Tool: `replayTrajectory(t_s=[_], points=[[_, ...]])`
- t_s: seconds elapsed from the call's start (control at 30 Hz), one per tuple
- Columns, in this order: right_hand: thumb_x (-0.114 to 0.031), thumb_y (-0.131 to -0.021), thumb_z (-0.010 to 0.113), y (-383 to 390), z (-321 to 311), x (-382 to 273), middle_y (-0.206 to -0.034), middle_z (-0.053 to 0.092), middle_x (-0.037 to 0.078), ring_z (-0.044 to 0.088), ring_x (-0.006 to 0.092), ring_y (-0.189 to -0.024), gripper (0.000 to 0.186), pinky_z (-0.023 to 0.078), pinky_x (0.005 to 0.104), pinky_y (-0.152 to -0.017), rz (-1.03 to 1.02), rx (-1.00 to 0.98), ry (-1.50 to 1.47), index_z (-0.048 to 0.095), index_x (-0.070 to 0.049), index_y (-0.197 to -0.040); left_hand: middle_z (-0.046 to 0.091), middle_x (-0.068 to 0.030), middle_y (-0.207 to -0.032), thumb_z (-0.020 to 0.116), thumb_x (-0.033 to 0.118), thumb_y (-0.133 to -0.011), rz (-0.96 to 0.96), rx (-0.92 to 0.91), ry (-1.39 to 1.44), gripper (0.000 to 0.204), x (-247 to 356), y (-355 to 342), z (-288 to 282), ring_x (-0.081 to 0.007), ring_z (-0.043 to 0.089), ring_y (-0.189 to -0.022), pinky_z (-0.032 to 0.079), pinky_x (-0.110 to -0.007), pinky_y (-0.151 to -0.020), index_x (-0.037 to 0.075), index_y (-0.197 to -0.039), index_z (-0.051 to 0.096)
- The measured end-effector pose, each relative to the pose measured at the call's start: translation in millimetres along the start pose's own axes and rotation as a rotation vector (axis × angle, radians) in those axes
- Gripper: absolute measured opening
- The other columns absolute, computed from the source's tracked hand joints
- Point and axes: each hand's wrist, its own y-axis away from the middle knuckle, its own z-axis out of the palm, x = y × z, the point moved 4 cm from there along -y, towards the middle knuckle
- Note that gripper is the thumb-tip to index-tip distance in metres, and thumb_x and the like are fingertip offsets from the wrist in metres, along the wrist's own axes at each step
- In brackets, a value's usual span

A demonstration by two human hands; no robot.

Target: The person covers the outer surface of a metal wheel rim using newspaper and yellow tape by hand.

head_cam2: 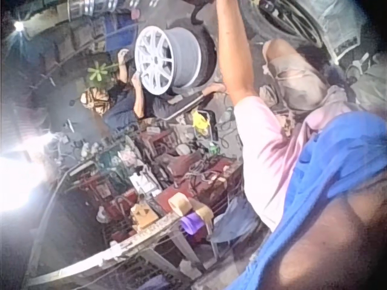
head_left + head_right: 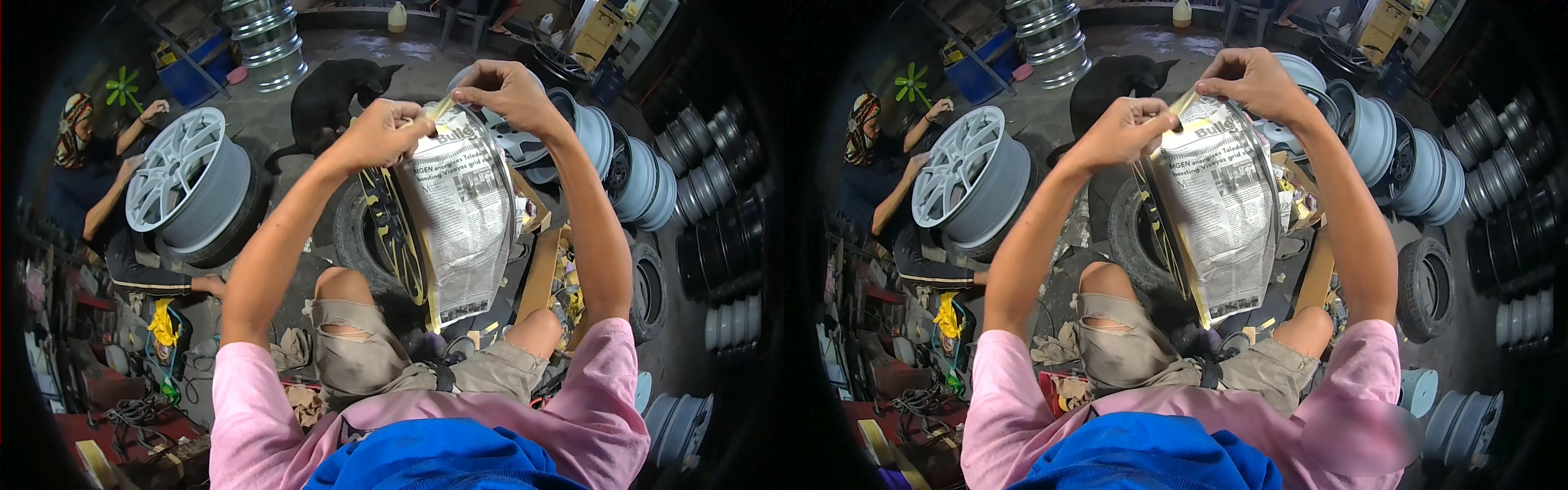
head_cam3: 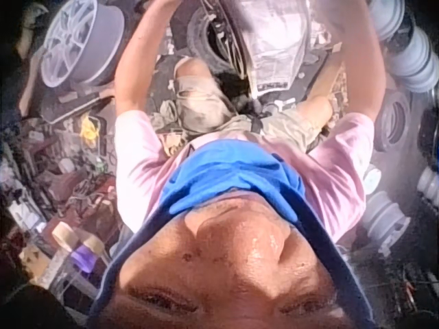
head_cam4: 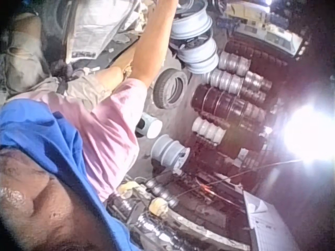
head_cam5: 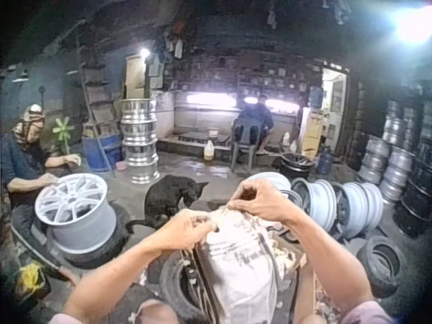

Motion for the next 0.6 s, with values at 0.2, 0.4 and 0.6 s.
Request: replayTrajectory(t_s=[0.2, 0.4, 0.6], points=[[-0.018, -0.095, 0.075, 10.7, -110.4, 70.2, -0.087, 0.074, 0.005, 0.065, 0.0087, -0.074, 0.018, 0.053, 0.0247, -0.067, 0.099, 0.344, 0.307, 0.077, 0.0, -0.1, 0.07, -0.0029, -0.07, 0.068, 0.019, -0.094, -0.07, -0.522, -0.453, 0.02, -3.3, 59.5, 2.5, -0.0085, 0.063, -0.055, 0.047, -0.027, -0.051, 0.001, -0.094, 0.076], [-0.026, -0.076, 0.089, -25.6, -13.9, 114.0, -0.075, 0.072, 0.006, 0.062, 0.0135, -0.064, 0.03, 0.049, 0.0303, -0.061, 0.207, 0.142, 0.389, 0.076, 0.0, -0.082, 0.069, -0.0164, -0.07, 0.059, 0.015, -0.098, 0.123, 0.102, -0.582, 0.034, 16.0, 24.7, -15.6, -0.0236, 0.07, -0.065, 0.053, -0.04, -0.069, -0.001, -0.126, 0.069], [-0.028, -0.062, 0.092, -43.2, 12.3, 128.1, -0.068, 0.069, 0.014, 0.065, 0.0244, -0.063, 0.036, 0.052, 0.0372, -0.062, 0.215, 0.139, 0.597, 0.07, -0.001, -0.072, 0.07, -0.0224, -0.093, 0.058, 0.015, -0.095, 0.166, 0.204, -0.987, 0.052, -31.3, -20.6, 18.5, -0.0385, 0.071, -0.082, 0.056, -0.049, -0.077, 0.012, -0.148, 0.054]])
